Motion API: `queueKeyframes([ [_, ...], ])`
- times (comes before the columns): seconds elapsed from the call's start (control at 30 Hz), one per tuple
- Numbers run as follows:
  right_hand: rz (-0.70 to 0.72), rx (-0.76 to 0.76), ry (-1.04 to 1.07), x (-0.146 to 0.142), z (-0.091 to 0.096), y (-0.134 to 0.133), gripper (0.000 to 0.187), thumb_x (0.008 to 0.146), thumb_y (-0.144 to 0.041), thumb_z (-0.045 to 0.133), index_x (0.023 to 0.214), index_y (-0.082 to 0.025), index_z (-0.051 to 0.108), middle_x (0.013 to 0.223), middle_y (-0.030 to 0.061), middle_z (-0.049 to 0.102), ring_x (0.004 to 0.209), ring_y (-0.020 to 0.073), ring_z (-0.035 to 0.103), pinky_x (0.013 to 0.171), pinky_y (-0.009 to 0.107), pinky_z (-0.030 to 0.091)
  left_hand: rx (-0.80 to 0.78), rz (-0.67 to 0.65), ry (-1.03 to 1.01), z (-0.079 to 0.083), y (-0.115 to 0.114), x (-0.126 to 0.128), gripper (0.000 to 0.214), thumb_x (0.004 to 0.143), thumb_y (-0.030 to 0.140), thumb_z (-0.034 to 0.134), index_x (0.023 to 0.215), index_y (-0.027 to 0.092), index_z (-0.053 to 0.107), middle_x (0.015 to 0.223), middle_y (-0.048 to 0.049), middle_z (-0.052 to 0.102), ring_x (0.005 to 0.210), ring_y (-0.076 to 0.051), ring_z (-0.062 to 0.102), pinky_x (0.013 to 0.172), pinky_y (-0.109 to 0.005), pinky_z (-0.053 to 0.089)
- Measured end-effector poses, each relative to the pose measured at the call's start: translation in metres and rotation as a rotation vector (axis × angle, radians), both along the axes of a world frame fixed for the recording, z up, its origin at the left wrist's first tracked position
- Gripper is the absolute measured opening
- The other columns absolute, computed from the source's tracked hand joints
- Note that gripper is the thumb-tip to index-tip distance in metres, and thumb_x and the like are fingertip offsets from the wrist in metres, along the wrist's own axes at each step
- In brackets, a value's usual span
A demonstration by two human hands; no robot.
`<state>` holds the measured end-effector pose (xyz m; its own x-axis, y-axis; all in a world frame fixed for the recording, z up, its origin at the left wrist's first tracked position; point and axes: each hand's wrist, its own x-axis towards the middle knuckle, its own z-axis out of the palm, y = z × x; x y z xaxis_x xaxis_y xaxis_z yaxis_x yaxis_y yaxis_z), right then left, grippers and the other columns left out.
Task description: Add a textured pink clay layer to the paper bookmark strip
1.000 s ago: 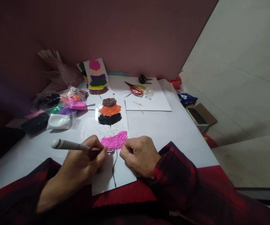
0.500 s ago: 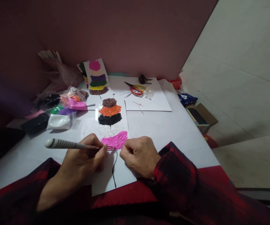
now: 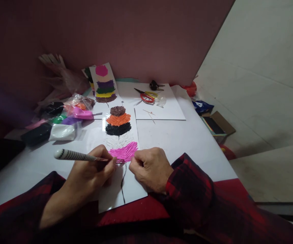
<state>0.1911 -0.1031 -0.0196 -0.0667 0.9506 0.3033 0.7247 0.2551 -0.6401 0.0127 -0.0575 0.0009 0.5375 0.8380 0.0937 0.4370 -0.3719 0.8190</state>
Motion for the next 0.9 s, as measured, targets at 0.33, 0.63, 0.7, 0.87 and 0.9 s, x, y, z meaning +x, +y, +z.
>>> queueKeyframes([
  [0.33,-0.003,-0.005,-0.004,-0.0004,-0.0005,-0.0005,0.037,0.079,-0.017,0.047,0.049,-0.019,0.026,0.047,-0.0082,0.02,0.043,0.0053,0.021,0.045,0.023,0.019,0.113,0.028,0.007,0.0018,-0.0002,-0.0019,0.018,0.079,0.016,0.045,0.063,0.021,0.038,0.051,0.0054,0.038,0.046,-0.008,0.033,0.041,-0.023,0.028],
  [0.63,0.001,-0.003,0.0,-0.0008,0.0003,-0.0001,0.038,0.079,-0.016,0.047,0.048,-0.019,0.027,0.047,-0.0083,0.02,0.043,0.0051,0.021,0.044,0.022,0.02,0.12,0.037,0.019,0.0013,-0.0007,-0.0043,0.017,0.077,0.016,0.046,0.062,0.021,0.04,0.052,0.004,0.043,0.046,-0.008,0.037,0.042,-0.022,0.031],
  [0.7,0.001,0.002,0.001,-0.0005,0.0001,-0.0002,0.038,0.079,-0.015,0.048,0.047,-0.019,0.028,0.047,-0.0084,0.02,0.043,0.0052,0.021,0.044,0.022,0.02,0.133,0.034,0.026,0.0013,-0.0007,-0.0052,0.016,0.076,0.015,0.045,0.062,0.021,0.04,0.051,0.0043,0.042,0.045,-0.008,0.036,0.041,-0.022,0.03],
  [0.87,0.015,0.016,-0.006,0.0002,-0.0006,-0.0001,0.037,0.078,-0.014,0.047,0.046,-0.019,0.029,0.047,-0.0084,0.021,0.043,0.0052,0.022,0.043,0.021,0.02,0.155,0.036,0.035,0.0036,-0.001,-0.0057,0.016,0.076,0.014,0.045,0.062,0.02,0.041,0.051,0.0044,0.042,0.046,-0.008,0.038,0.043,-0.021,0.031],
  [0.9,0.014,0.018,-0.009,0.0003,-0.0007,-0.0002,0.037,0.078,-0.014,0.047,0.046,-0.019,0.029,0.047,-0.0084,0.021,0.043,0.0051,0.022,0.044,0.021,0.02,0.158,0.036,0.04,0.0041,-0.001,-0.0054,0.016,0.075,0.013,0.045,0.062,0.02,0.041,0.051,0.0045,0.042,0.047,-0.008,0.039,0.043,-0.021,0.032],
])
